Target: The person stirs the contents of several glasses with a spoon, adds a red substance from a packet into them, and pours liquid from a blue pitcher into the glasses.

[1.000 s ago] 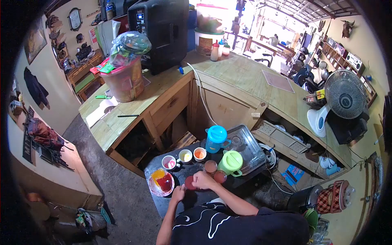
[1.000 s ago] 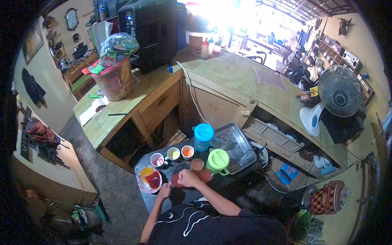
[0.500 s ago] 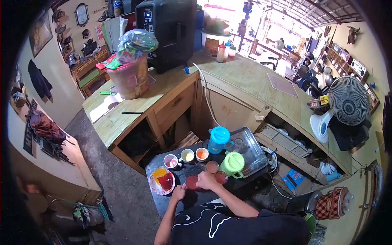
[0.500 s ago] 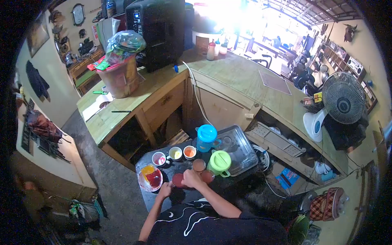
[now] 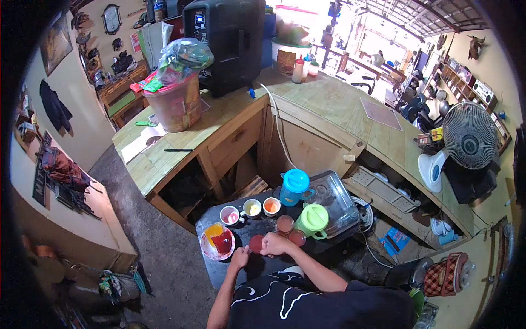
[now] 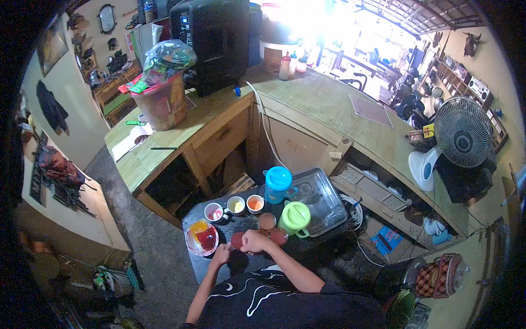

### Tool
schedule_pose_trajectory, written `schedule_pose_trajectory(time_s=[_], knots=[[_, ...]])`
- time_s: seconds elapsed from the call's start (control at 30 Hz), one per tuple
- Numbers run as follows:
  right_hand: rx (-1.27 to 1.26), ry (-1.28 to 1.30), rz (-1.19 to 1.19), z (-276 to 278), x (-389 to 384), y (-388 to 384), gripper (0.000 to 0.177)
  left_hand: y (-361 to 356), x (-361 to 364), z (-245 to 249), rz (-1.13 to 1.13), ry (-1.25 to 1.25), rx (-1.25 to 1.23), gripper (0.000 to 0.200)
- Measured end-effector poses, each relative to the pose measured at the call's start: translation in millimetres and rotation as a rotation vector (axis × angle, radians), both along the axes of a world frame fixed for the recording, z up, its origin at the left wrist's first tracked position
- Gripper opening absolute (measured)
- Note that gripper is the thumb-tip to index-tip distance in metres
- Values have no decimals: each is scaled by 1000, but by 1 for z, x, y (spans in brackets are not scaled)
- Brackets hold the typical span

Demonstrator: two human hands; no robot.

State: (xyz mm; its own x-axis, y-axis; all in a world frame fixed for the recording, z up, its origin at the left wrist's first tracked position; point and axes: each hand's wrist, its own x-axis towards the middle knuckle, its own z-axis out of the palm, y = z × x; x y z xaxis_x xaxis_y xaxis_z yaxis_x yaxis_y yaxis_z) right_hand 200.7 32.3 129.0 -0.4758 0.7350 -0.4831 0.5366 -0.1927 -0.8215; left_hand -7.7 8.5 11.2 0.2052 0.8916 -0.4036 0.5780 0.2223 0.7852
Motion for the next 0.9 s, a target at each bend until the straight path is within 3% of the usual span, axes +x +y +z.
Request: schedule_pose_trajectory(time_s=[0.1,0.13,0.23,0.33,0.43,0.53,0.63,0.73,0.83,0.9], knots=[[453,-135,-272,-12,-5,-1,22,-1,0,2,8,10,-5,55],[529,-291,-276,-11,-4,-2,20,-1,1,0,17,4,-5,54],[481,-422,-51,-4,-1,0,20,1,-1,-12,10,-14,2,55],[323,-222,146,10,0,2,19,2,-1,-27,4,1,21,55],[416,-179,-163,6,-12,-1,17,2,-2,-21,4,25,0,54],[581,-439,-207,-6,-13,1,18,0,0,-14,9,32,-11,53],[408,-445,83,-11,-5,3,19,0,0,-10,11,-4,-11,53],[141,-62,-12,0,-3,5,19,-1,2,-3,13,-18,-8,53],[504,-299,-321,-11,-10,-1,19,-1,1,-2,11,21,-4,53],[516,-418,-209,-15,-10,-3,20,-1,1,0,15,27,-1,53]])
